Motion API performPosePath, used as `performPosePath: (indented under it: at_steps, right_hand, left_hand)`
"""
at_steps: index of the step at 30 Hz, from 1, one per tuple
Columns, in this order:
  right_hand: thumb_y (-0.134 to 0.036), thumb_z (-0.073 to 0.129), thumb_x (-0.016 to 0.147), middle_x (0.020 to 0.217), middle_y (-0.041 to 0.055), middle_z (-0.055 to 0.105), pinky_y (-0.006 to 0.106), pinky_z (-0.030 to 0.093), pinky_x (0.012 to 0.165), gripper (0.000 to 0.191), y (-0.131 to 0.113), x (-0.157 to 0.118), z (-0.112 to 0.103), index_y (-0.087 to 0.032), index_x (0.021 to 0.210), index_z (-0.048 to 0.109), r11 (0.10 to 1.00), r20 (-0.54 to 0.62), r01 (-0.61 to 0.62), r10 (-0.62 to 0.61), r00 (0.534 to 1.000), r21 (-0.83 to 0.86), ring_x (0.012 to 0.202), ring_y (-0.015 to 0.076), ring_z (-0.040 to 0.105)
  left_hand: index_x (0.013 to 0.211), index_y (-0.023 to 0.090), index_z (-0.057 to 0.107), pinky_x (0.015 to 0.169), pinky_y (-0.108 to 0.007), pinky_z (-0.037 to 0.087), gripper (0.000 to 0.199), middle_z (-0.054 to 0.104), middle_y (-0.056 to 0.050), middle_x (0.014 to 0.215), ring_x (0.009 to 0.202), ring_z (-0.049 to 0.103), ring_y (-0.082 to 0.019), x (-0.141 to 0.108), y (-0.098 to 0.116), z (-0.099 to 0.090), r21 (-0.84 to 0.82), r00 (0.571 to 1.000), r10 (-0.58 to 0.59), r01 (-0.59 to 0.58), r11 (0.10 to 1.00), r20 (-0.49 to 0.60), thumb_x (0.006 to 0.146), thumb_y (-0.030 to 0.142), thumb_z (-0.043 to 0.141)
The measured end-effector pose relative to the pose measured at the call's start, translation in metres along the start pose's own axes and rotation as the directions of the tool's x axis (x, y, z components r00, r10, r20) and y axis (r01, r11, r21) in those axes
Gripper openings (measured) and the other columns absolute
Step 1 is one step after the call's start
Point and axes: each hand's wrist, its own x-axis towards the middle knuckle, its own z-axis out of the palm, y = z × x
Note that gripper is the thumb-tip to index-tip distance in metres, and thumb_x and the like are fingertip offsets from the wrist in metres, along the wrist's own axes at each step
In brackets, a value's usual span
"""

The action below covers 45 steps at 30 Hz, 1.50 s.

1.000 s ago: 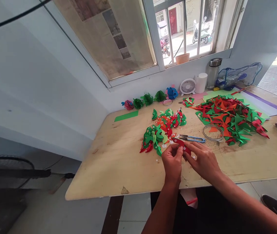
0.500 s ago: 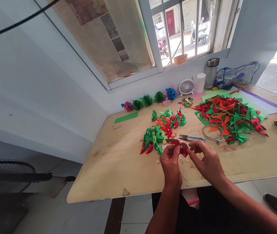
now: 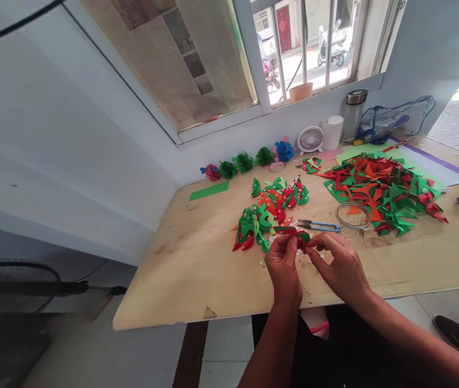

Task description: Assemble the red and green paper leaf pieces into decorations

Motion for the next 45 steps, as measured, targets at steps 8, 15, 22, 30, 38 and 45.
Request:
performPosePath:
  at_steps: [8,15,22,30,38,45]
  right_hand:
    - [-0.030,0.054,0.082,0.072,0.0014,0.064,0.028,0.045,0.063,0.009,-0.003,0.001,0.001,-0.022,0.084,0.056,0.993,-0.019,-0.093,0.095,0.995,0.072,0.064,0.0154,0.057]
    - [-0.031,0.053,0.081,0.065,-0.0001,0.060,0.027,0.045,0.060,0.012,0.001,0.007,-0.003,-0.021,0.087,0.056,0.971,-0.029,-0.165,0.173,0.985,0.172,0.059,0.0145,0.055]
    - [-0.032,0.054,0.080,0.069,0.0014,0.062,0.028,0.045,0.060,0.016,0.007,0.010,-0.005,-0.020,0.088,0.060,0.968,0.014,-0.180,0.180,0.983,0.173,0.061,0.0147,0.055]
    - [-0.045,0.057,0.078,0.075,0.0051,0.067,0.028,0.045,0.059,0.030,0.012,0.018,-0.007,-0.017,0.087,0.063,0.836,0.268,-0.391,0.304,0.914,0.386,0.066,0.0174,0.060]
    - [-0.041,0.072,0.067,0.067,0.0003,0.062,0.023,0.043,0.057,0.026,0.012,0.021,-0.005,-0.017,0.073,0.064,0.393,0.390,-0.561,0.435,0.811,0.729,0.059,0.0109,0.053]
    - [-0.028,0.076,0.066,0.069,-0.0020,0.061,0.021,0.045,0.058,0.015,0.012,0.019,-0.003,-0.020,0.075,0.067,0.006,0.532,-0.594,0.436,0.725,0.804,0.062,0.0092,0.054]
  left_hand:
    - [0.076,0.015,0.065,0.071,-0.024,0.048,0.022,0.066,-0.001,0.075,0.069,0.060,-0.010,0.000,-0.001,0.000,-0.041,1.000,-0.013,0.013,0.999,0.003,0.062,0.030,0.075]
    - [0.075,0.014,0.065,0.064,-0.024,0.050,0.026,0.068,-0.003,0.075,0.065,0.062,-0.011,-0.003,0.011,0.004,-0.098,0.992,-0.107,0.113,0.989,0.067,0.058,0.029,0.078]
    - [0.074,0.013,0.065,0.058,-0.023,0.049,0.029,0.067,-0.003,0.072,0.060,0.062,-0.011,-0.002,0.018,0.008,-0.087,0.987,-0.152,0.156,0.984,0.057,0.055,0.029,0.079]
    - [0.070,0.013,0.065,0.060,-0.022,0.049,0.022,0.065,0.000,0.066,0.058,0.059,-0.009,0.004,0.017,0.010,-0.021,0.989,-0.122,0.125,0.992,0.089,0.056,0.025,0.078]
    - [0.093,0.015,0.066,0.065,-0.024,0.050,0.034,0.065,-0.004,0.082,0.072,0.061,-0.013,-0.002,0.019,0.007,0.038,0.967,-0.119,0.114,0.993,0.225,0.063,0.028,0.075]
    - [0.100,0.019,0.062,0.075,-0.026,0.049,0.028,0.062,-0.003,0.087,0.080,0.058,-0.013,-0.016,0.019,-0.003,0.318,0.888,0.082,-0.247,0.915,0.453,0.073,0.022,0.067]
